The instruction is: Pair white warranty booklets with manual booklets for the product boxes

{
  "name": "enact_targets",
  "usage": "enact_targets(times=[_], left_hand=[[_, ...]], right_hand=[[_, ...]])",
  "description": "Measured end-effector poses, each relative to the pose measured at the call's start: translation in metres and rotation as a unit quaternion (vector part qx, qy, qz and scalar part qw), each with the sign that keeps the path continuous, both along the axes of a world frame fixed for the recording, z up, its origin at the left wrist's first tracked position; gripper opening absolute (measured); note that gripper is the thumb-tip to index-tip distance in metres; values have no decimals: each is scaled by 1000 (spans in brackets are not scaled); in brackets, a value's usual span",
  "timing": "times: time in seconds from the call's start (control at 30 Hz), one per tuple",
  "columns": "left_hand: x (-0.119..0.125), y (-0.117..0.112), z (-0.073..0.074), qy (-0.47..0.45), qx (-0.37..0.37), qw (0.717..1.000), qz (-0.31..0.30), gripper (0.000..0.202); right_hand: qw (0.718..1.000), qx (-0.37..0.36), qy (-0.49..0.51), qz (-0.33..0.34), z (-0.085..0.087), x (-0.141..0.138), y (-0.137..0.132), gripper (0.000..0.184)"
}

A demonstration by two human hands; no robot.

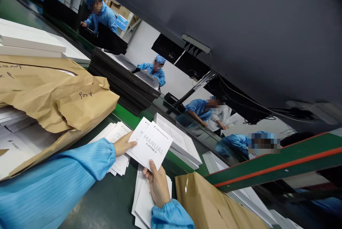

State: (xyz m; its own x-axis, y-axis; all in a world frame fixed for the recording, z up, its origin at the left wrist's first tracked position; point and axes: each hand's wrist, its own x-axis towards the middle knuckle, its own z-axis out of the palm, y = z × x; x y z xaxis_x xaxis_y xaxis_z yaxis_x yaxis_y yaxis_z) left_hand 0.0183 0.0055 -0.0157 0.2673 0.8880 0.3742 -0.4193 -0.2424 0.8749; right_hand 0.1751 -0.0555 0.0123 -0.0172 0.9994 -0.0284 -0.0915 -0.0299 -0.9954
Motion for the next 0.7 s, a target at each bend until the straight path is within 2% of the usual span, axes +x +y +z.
enact_targets(times=[0.13, 0.53, 0.7], left_hand=[[0, -2, 2, 0, -2, 1000, 2, 52], [0, -7, 5, -15, -17, 1000, 3, 51], [0, -9, 7, -20, -47, 999, 1, 50]], right_hand=[[1000, -2, -31, 1, -1, 1, 1, 26], [986, 12, -168, 2, -9, 4, 2, 38], [981, 24, -192, 15, -9, 3, 2, 39]])
